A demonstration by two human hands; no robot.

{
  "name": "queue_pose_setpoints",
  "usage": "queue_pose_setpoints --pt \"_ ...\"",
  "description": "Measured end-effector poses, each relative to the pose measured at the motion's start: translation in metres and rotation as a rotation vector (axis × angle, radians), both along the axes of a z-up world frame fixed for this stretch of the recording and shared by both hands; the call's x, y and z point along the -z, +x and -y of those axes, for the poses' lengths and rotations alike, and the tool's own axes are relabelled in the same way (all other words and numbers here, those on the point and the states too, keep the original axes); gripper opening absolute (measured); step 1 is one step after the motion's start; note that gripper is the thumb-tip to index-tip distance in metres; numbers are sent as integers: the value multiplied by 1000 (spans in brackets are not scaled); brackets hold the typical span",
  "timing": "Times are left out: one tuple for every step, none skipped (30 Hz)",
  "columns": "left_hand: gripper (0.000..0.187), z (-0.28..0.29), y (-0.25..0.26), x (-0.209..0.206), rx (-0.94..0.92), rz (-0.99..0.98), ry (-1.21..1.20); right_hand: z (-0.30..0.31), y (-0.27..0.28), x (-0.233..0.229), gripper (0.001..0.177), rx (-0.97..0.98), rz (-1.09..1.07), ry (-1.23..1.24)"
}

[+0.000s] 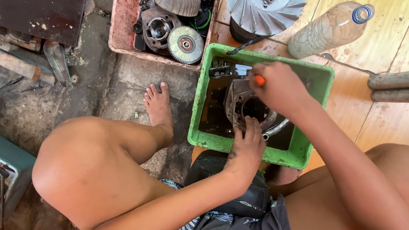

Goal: Cleaning a motorcycle engine cylinder block with a brush in a basin of cleaning fluid

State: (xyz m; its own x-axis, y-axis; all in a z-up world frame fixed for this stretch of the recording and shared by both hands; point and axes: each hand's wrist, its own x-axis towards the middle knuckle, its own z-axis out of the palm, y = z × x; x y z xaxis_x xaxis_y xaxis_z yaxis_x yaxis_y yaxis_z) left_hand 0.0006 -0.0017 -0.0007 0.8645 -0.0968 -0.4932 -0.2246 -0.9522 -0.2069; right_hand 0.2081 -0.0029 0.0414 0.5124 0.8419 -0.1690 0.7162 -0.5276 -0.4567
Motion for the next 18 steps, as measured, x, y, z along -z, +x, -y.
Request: queue_pose_setpoints --pt "71 0 0 0 -6 2 1 -1 -6 -1 14 -6 2 1" --pt "70 -1 0 0 1 8 7 -3 -12 -3 12 -2 -48 -16" --pt "69 -2 0 -1 8 13 14 -5 -18 -4 11 1 -99 -33" --pt "69 0 2 4 1 15 15 -10 -20 -12 11 -6 -96 -33" --pt "72 2 0 8 4 4 25 -13 -26 -18 10 -24 -160 -9" --pt "74 4 -2 13 6 -7 35 -16 -31 -25 10 -42 -224 15" --pt "74 2 -3 8 15 -9 37 -11 -20 -15 10 -34 -226 17" --pt "72 0 -3 3 17 8 38 -5 -8 -5 13 -2 -131 -16" --pt "70 0 -1 -2 15 26 38 1 5 4 17 26 -34 -51" --pt "70 1 -1 3 19 26 37 2 -1 3 17 30 -34 -51" --pt "71 1 -1 7 11 30 27 1 -6 2 15 56 -66 -42" --pt "72 0 -1 12 3 33 16 0 -10 1 13 82 -98 -32" --pt "72 1 0 17 1 38 19 -4 -15 -6 13 79 -94 -30" --pt "73 1 1 22 -4 28 20 -8 -19 -13 11 41 -201 41" --pt "73 4 -2 26 -7 10 15 -10 -28 -18 11 6 -316 106" --pt "73 1 -1 16 -7 6 12 -10 -24 -17 11 6 -320 103" --pt "71 -1 0 6 1 11 22 -10 -21 -16 12 19 -245 91" --pt "70 -3 0 -5 8 17 32 -9 -18 -15 13 31 -169 79"
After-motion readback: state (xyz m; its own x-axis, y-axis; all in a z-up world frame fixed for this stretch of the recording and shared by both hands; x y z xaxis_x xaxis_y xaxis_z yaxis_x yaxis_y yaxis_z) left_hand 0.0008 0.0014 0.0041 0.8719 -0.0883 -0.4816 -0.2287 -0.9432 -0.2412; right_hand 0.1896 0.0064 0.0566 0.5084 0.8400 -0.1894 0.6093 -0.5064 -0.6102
